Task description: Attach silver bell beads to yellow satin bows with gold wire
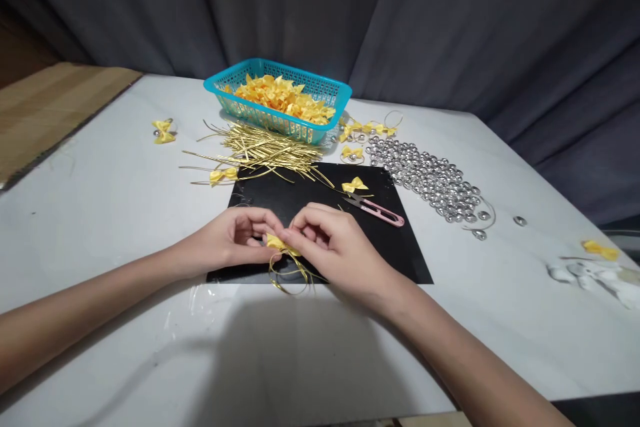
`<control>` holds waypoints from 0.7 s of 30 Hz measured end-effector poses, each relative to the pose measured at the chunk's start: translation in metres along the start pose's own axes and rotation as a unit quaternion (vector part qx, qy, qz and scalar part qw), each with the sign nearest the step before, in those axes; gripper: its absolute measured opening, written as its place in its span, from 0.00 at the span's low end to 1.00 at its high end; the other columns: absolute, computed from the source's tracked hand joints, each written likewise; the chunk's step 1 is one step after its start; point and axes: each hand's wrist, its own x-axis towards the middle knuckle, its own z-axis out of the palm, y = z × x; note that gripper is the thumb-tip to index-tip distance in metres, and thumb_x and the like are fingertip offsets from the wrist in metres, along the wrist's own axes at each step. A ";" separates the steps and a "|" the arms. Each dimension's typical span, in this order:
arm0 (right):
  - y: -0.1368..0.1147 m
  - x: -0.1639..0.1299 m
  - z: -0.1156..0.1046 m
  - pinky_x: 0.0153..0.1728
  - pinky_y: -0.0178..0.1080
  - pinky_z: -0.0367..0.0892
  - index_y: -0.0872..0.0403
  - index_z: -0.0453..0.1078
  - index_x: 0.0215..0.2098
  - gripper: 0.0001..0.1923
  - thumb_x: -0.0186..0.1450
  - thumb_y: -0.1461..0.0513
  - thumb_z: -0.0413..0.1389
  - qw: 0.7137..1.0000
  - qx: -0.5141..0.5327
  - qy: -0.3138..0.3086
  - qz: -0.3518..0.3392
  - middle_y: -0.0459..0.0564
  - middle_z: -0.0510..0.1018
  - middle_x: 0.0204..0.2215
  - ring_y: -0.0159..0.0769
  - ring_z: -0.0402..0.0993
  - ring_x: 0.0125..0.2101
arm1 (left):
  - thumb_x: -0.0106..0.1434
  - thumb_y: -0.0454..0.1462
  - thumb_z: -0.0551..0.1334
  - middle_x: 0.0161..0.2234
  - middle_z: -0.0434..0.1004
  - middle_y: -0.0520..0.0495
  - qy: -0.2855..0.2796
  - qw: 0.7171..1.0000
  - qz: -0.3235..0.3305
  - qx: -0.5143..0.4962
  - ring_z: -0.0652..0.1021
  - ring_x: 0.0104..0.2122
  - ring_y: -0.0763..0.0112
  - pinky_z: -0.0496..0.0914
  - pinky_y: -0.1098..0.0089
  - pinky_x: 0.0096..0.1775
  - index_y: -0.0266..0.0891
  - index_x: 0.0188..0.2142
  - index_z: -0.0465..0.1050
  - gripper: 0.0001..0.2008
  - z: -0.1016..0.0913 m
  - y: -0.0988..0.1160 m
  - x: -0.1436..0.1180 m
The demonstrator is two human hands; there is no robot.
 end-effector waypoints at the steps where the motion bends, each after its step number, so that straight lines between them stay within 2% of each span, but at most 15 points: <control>1: 0.001 0.000 0.000 0.20 0.31 0.51 0.57 0.67 0.24 0.12 0.63 0.60 0.54 1.000 -0.004 0.004 -0.007 0.43 0.63 0.21 0.25 0.56 0.21 | 0.51 0.30 0.67 0.26 0.75 0.54 0.002 1.000 -0.003 -0.009 0.69 0.21 0.83 0.63 0.77 0.28 0.35 0.32 0.70 0.09 0.000 0.001 0.000; 7: 0.005 0.000 0.003 0.20 0.31 0.51 0.57 0.68 0.24 0.11 0.63 0.60 0.55 0.998 -0.024 0.031 -0.040 0.43 0.61 0.21 0.24 0.54 0.20 | 0.51 0.29 0.66 0.25 0.75 0.54 -0.006 1.000 -0.008 -0.029 0.72 0.23 0.81 0.65 0.77 0.30 0.35 0.33 0.68 0.10 0.001 0.005 -0.001; 11: 0.005 -0.001 0.004 0.20 0.31 0.51 0.57 0.67 0.24 0.10 0.62 0.61 0.56 0.997 -0.029 0.041 -0.061 0.43 0.63 0.21 0.24 0.56 0.21 | 0.55 0.32 0.64 0.23 0.73 0.54 0.003 1.000 0.007 -0.013 0.71 0.24 0.80 0.64 0.76 0.30 0.35 0.31 0.70 0.04 0.002 0.006 -0.002; 14: 0.004 -0.003 0.002 0.22 0.31 0.54 0.56 0.66 0.26 0.10 0.64 0.61 0.53 0.998 -0.015 0.034 -0.049 0.45 0.65 0.22 0.26 0.59 0.23 | 0.55 0.32 0.65 0.24 0.73 0.54 0.016 1.000 0.001 -0.008 0.72 0.25 0.79 0.65 0.76 0.31 0.35 0.32 0.70 0.05 0.003 0.007 -0.002; 17: 0.002 -0.004 -0.006 0.24 0.32 0.57 0.54 0.64 0.28 0.11 0.67 0.59 0.50 0.997 0.058 0.053 -0.009 0.44 0.66 0.23 0.25 0.60 0.22 | 0.52 0.31 0.67 0.25 0.74 0.53 0.030 0.999 -0.014 -0.002 0.73 0.25 0.78 0.65 0.76 0.31 0.35 0.33 0.69 0.09 0.004 0.006 -0.001; 19: 0.002 -0.004 -0.017 0.24 0.32 0.58 0.53 0.63 0.28 0.11 0.67 0.58 0.50 0.986 0.138 0.097 0.008 0.44 0.68 0.26 0.24 0.61 0.22 | 0.52 0.32 0.67 0.25 0.74 0.53 0.037 0.999 -0.018 0.006 0.73 0.25 0.78 0.65 0.76 0.31 0.36 0.34 0.70 0.10 0.002 0.004 0.000; 21: 0.004 -0.003 -0.035 0.29 0.35 0.61 0.52 0.63 0.28 0.11 0.67 0.59 0.49 0.962 0.221 0.163 0.001 0.45 0.71 0.30 0.25 0.66 0.26 | 0.53 0.33 0.67 0.26 0.74 0.53 0.029 0.999 -0.011 0.016 0.73 0.25 0.78 0.65 0.76 0.31 0.36 0.35 0.70 0.10 0.001 0.003 0.000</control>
